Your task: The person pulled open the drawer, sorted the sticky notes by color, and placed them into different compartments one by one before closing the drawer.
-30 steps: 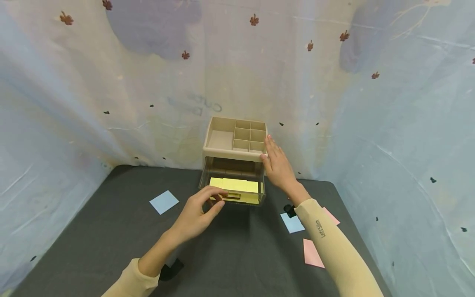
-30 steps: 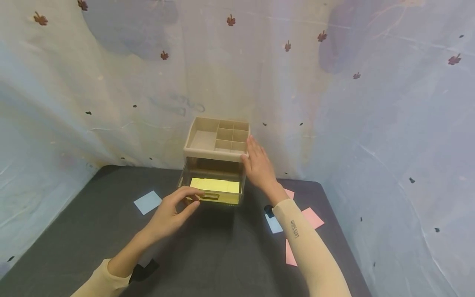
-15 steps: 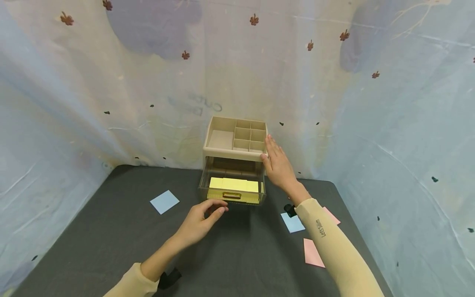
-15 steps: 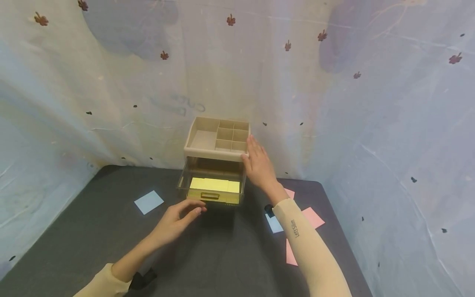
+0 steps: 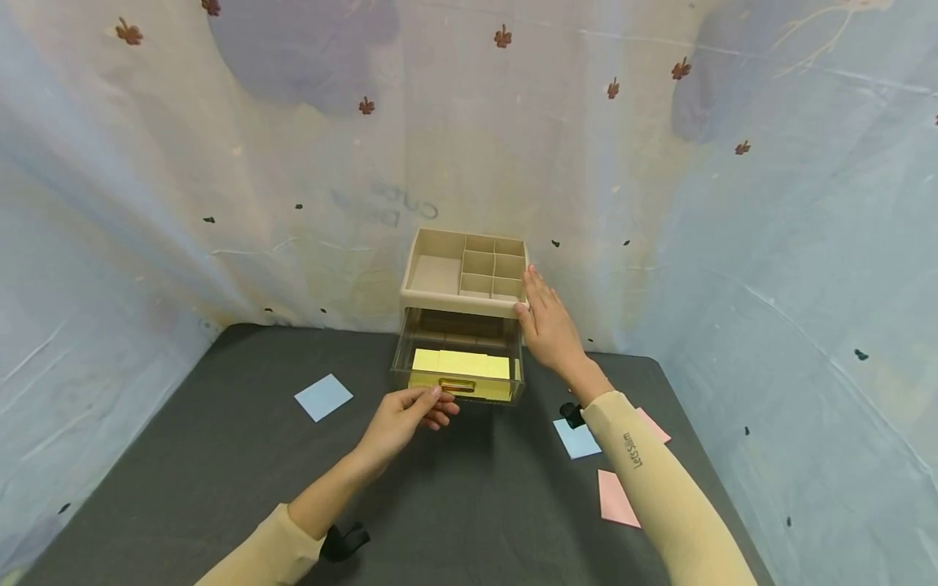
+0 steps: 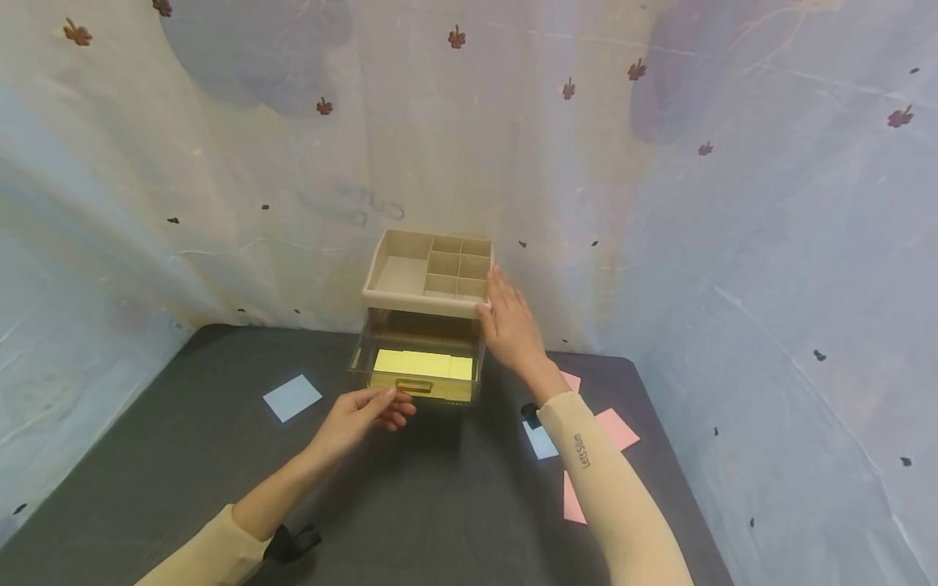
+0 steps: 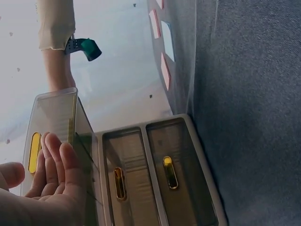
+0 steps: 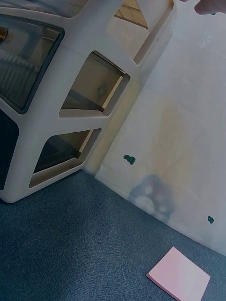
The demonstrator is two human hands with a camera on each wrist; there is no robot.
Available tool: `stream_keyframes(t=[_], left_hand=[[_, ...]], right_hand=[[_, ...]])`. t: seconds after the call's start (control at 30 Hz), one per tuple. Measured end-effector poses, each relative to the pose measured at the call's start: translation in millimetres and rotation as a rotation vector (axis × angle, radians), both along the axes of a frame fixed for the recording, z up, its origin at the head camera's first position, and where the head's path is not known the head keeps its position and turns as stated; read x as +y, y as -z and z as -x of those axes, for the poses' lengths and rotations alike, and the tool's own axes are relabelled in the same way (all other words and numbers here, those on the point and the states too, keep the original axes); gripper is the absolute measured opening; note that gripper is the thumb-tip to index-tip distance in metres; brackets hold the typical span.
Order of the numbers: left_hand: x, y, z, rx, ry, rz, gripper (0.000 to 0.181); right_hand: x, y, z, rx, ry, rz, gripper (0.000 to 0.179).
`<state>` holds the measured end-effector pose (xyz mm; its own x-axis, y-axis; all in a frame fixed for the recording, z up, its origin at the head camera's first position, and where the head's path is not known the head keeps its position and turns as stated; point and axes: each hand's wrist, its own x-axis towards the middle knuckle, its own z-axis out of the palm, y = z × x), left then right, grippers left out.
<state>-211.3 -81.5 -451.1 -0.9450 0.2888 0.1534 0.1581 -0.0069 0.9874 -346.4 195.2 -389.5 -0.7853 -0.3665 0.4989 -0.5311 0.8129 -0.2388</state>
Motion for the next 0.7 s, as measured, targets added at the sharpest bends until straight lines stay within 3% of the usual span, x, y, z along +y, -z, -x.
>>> stream_keyframes(t=[0.7], left_hand=[[7.0,-3.4,0.6,-0.034,-0.027,-0.044,0.045]], right_hand=[[-0.1,-0.1,0.4,-0.010,0.004,0.003,0.068]])
